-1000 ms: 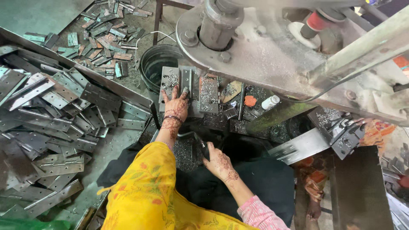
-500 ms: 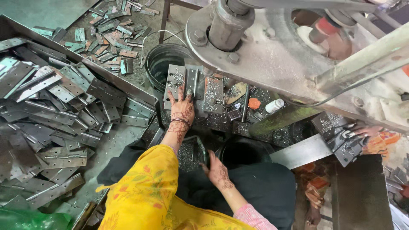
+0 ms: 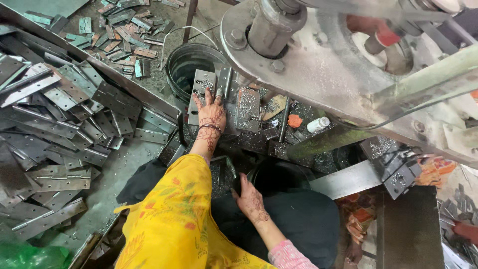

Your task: The person operates a hydraulic press machine to punch holes in metal plates. They pick up plates from a pile, position them under the press, activate the machine, and then place the finished plates into a container.

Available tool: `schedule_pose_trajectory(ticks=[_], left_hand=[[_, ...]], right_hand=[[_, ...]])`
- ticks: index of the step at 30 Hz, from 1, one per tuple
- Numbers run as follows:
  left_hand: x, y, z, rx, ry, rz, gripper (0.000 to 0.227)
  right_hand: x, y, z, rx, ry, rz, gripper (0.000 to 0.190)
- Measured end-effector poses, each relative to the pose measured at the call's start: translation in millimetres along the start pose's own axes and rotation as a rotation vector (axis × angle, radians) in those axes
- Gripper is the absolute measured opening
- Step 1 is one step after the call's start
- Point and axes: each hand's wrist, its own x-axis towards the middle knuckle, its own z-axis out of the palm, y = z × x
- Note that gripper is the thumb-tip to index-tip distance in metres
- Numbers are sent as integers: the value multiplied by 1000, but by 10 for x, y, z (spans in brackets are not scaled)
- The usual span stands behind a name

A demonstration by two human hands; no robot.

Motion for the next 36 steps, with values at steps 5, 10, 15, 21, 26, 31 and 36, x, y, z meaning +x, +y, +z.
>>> schedule_pose_trajectory(ticks=[5,10,15,21,26,31,36], left_hand=[[20,-21,-77,30,-49,15,45],[-79,-32,-11,19,1,43,44],[-285,-113,-102,-117,73,30,39],[-676,-334,-721,-218,292,-51,35],[-1196,-870,-1082,-276,355,-179,28],[-2060,-1826,-810,-255,402,-396,33],[-2897,-2587,-428,-173,269,-784,49]], right_hand=[[73,337,606,59,1,54,73],[48,402,587,73,113,-123,72],[35,84,-26,28,-61,-8,74],[149,-279,-626,-82,-202,32,72],[123,-351,-729,-115,-191,-52,73],[86,-426,-781,-102,-247,12,72],[49,-551,-831,-104,-250,33,75]])
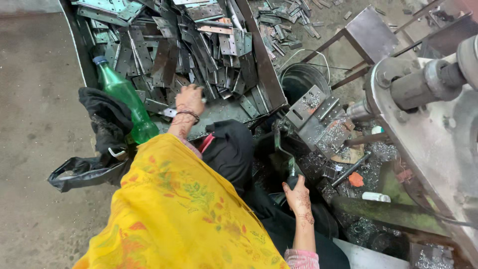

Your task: The person operates a hydraulic press machine to punch holes in metal plates. They pick up plates from a pile, position them under the press, activate the machine, and then place the finished plates into a container.

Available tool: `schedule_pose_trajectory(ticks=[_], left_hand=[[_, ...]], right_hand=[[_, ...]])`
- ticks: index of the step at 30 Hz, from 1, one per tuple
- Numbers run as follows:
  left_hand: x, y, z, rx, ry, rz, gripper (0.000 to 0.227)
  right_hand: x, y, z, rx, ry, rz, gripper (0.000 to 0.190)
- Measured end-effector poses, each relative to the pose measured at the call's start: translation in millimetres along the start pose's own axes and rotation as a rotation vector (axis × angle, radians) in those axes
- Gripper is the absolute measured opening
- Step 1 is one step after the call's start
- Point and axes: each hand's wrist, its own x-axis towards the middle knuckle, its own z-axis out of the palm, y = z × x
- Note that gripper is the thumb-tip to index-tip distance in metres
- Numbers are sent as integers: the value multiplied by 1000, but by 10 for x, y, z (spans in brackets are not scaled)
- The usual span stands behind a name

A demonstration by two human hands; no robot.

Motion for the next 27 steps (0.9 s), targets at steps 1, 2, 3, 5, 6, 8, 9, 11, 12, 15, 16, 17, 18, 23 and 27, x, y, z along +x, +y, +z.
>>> schedule_pose_trajectory(ticks=[1,2,3,5,6,8,9,11,12,15,16,17,18,23,27], left_hand=[[13,-171,-3,24,27,-64,50],[50,-325,-11,46,55,-126,52],[121,-456,-18,70,196,-137,55],[298,-679,-5,53,381,-208,63],[398,-783,16,12,430,-268,69],[561,-973,104,-154,395,-439,66],[641,-1060,160,-239,376,-522,65],[732,-1204,318,-269,439,-568,63],[758,-1257,401,-280,468,-591,62],[711,-1269,628,-406,627,-535,70],[681,-1227,671,-423,687,-508,69],[639,-1165,706,-440,747,-480,68],[589,-1100,720,-458,804,-446,66],[165,-648,285,-448,560,-289,44],[-127,219,-237,-480,373,25,45]], right_hand=[[-6,-10,-8,5,-15,25,76],[6,-15,-15,12,-28,50,76],[19,-9,-13,11,-19,31,76],[23,38,26,7,-3,4,76],[51,70,46,0,-8,18,76],[111,142,98,-11,-10,45,76],[141,177,120,-21,22,1,77],[199,229,150,-45,84,-83,77],[218,248,159,-37,75,-73,77],[227,274,165,-22,46,-45,76],[198,271,172,-20,36,-35,76],[175,257,168,-17,27,-26,76],[167,233,145,-15,23,-30,75],[102,141,70,-12,-14,5,72],[89,175,73,20,-3,-30,69]])
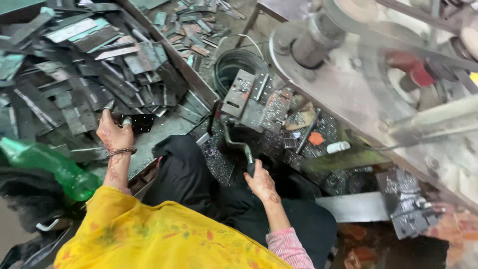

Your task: The person operates a hydraulic press machine to punch holes in metal plates. They pick up plates from a pile, position them under the press, activate the machine, and then place the finished plates into a container.

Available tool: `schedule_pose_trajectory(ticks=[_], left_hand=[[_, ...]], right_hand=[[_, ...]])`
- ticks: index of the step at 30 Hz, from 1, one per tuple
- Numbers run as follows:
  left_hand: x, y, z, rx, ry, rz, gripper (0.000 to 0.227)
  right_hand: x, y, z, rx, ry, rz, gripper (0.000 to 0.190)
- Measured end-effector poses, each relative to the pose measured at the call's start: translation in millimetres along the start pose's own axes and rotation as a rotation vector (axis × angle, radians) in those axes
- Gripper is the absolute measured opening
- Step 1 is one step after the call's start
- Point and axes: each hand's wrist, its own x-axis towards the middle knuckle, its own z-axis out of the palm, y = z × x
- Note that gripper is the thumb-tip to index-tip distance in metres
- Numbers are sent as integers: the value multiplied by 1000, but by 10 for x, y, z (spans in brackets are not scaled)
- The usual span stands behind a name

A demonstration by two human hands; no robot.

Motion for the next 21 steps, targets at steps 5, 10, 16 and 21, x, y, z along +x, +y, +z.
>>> schedule_pose_trajectory(ticks=[5,10,16,21], left_hand=[[-192,1329,310,-27,-149,515,34],[-591,2126,1119,-78,-366,981,37],[-1360,2131,1892,236,-939,1157,43],[-1395,1912,2104,243,-705,1110,46]], right_hand=[[-24,50,37,21,37,-63,70],[-46,36,19,21,41,-55,73],[-29,32,13,21,2,-32,75],[10,81,59,5,15,-50,78]])
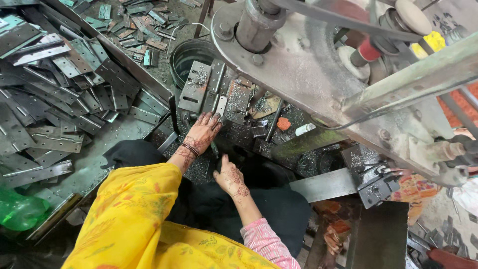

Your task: The person operates a hydraulic press machine to punch holes in metal plates. They pick up plates from a pile, position them under the press, activate the machine, and then place the finished plates into a container.

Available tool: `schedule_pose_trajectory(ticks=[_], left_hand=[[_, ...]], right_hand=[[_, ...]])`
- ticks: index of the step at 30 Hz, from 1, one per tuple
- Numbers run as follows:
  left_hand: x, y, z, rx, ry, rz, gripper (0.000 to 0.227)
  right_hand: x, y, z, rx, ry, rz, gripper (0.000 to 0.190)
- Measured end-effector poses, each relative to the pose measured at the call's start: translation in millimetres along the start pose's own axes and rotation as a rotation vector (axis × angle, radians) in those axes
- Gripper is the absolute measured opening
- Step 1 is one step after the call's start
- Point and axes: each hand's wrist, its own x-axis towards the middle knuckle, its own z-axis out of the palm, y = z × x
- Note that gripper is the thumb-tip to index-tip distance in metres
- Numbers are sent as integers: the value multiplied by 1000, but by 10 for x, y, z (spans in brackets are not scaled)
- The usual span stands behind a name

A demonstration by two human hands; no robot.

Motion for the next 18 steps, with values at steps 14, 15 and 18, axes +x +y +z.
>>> schedule_pose_trajectory(ticks=[14,15,18], left_hand=[[234,-73,788,150,-41,-162,57],[258,-115,786,169,-62,-130,55],[300,-209,625,166,-175,-61,47]], right_hand=[[-56,-231,-292,-31,-40,26,72],[-65,-249,-327,-43,-61,39,71],[-66,-303,-395,-62,-90,55,68]])
